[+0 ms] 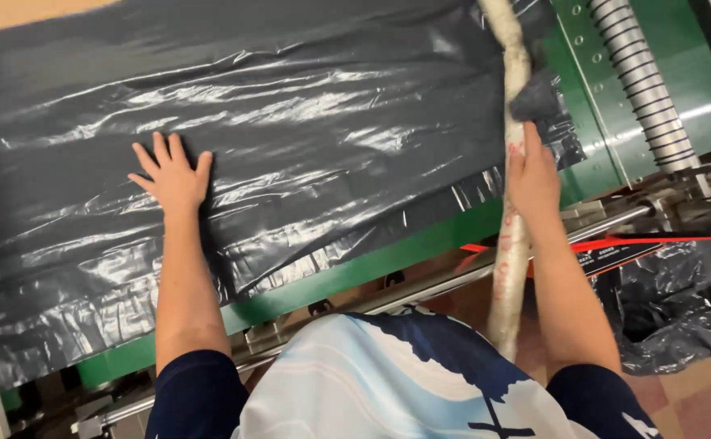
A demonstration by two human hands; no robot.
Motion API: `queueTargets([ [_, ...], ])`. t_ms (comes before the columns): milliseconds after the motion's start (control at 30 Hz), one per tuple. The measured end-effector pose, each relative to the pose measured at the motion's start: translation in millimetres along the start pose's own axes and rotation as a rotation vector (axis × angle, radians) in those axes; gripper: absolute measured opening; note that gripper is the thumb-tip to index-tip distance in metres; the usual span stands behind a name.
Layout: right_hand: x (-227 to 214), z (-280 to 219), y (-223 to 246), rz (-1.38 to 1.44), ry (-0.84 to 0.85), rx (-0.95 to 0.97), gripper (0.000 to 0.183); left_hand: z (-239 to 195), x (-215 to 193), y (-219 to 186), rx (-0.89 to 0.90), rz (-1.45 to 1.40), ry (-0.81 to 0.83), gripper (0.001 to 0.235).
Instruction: Operating a plastic bag making machine by smoothing the film with a pole and using control buttons
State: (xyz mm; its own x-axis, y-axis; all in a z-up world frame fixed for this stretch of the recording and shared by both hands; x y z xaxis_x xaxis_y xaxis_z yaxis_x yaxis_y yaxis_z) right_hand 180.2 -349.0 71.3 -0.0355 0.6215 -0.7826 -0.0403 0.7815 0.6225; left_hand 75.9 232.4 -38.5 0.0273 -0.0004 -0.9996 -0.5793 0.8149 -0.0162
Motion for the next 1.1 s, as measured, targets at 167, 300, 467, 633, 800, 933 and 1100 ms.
queueTargets([
  [167, 16.1, -36.3, 87.3, -0.092, 0.089, 0.000, 0.056, 8.2, 26.9, -12.0, 0.043, 0.007, 0.100, 0.078],
  [300, 86.0, -53.7, 86.1, 0.036, 0.489, -0.051, 0.058, 7.6, 20.4, -19.0, 0.052, 0.040, 0.119, 0.079],
  [467, 75.9, 13.6, -2.5, 0.374, 0.255, 0.153, 0.051, 9.7, 25.5, -15.0, 0.044, 0.041, 0.149, 0.081],
  [633, 53.0, 70.4, -33.2, 0.199, 0.103, 0.119, 0.053, 12.1, 18.5, -11.1, 0.042, 0.002, 0.139, 0.081],
  [800, 38.3, 31.9, 63.8, 0.295, 0.053, 0.000, 0.055, -1.8, -28.2, 28.9, 0.058, -0.166, 0.049, 0.079],
  [933, 58.4, -43.4, 155.8, 0.498, 0.403, -0.376, 0.057, -65.6, -175.0, 67.3, 0.231, -0.360, -0.751, 0.041],
  [1100, 85.7, -146.8, 259.2, 0.292, 1.103, -0.337, 0.055, -115.4, -236.8, 135.3, 0.077, -0.408, -1.197, 0.017],
])
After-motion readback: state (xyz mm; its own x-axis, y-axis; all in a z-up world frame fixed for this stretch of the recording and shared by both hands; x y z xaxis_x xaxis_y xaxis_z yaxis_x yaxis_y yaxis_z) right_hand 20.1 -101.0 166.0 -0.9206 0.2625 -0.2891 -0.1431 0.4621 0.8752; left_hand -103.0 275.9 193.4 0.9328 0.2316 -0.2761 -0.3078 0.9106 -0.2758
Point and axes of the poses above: each hand's wrist, its own z-axis towards the middle knuckle, its own x-axis out of the palm, y = z × x, the point moved 5 cm from there along z, towards the middle knuckle, and after that the axes turned 12 degrees about z, right-handed, at the moved point
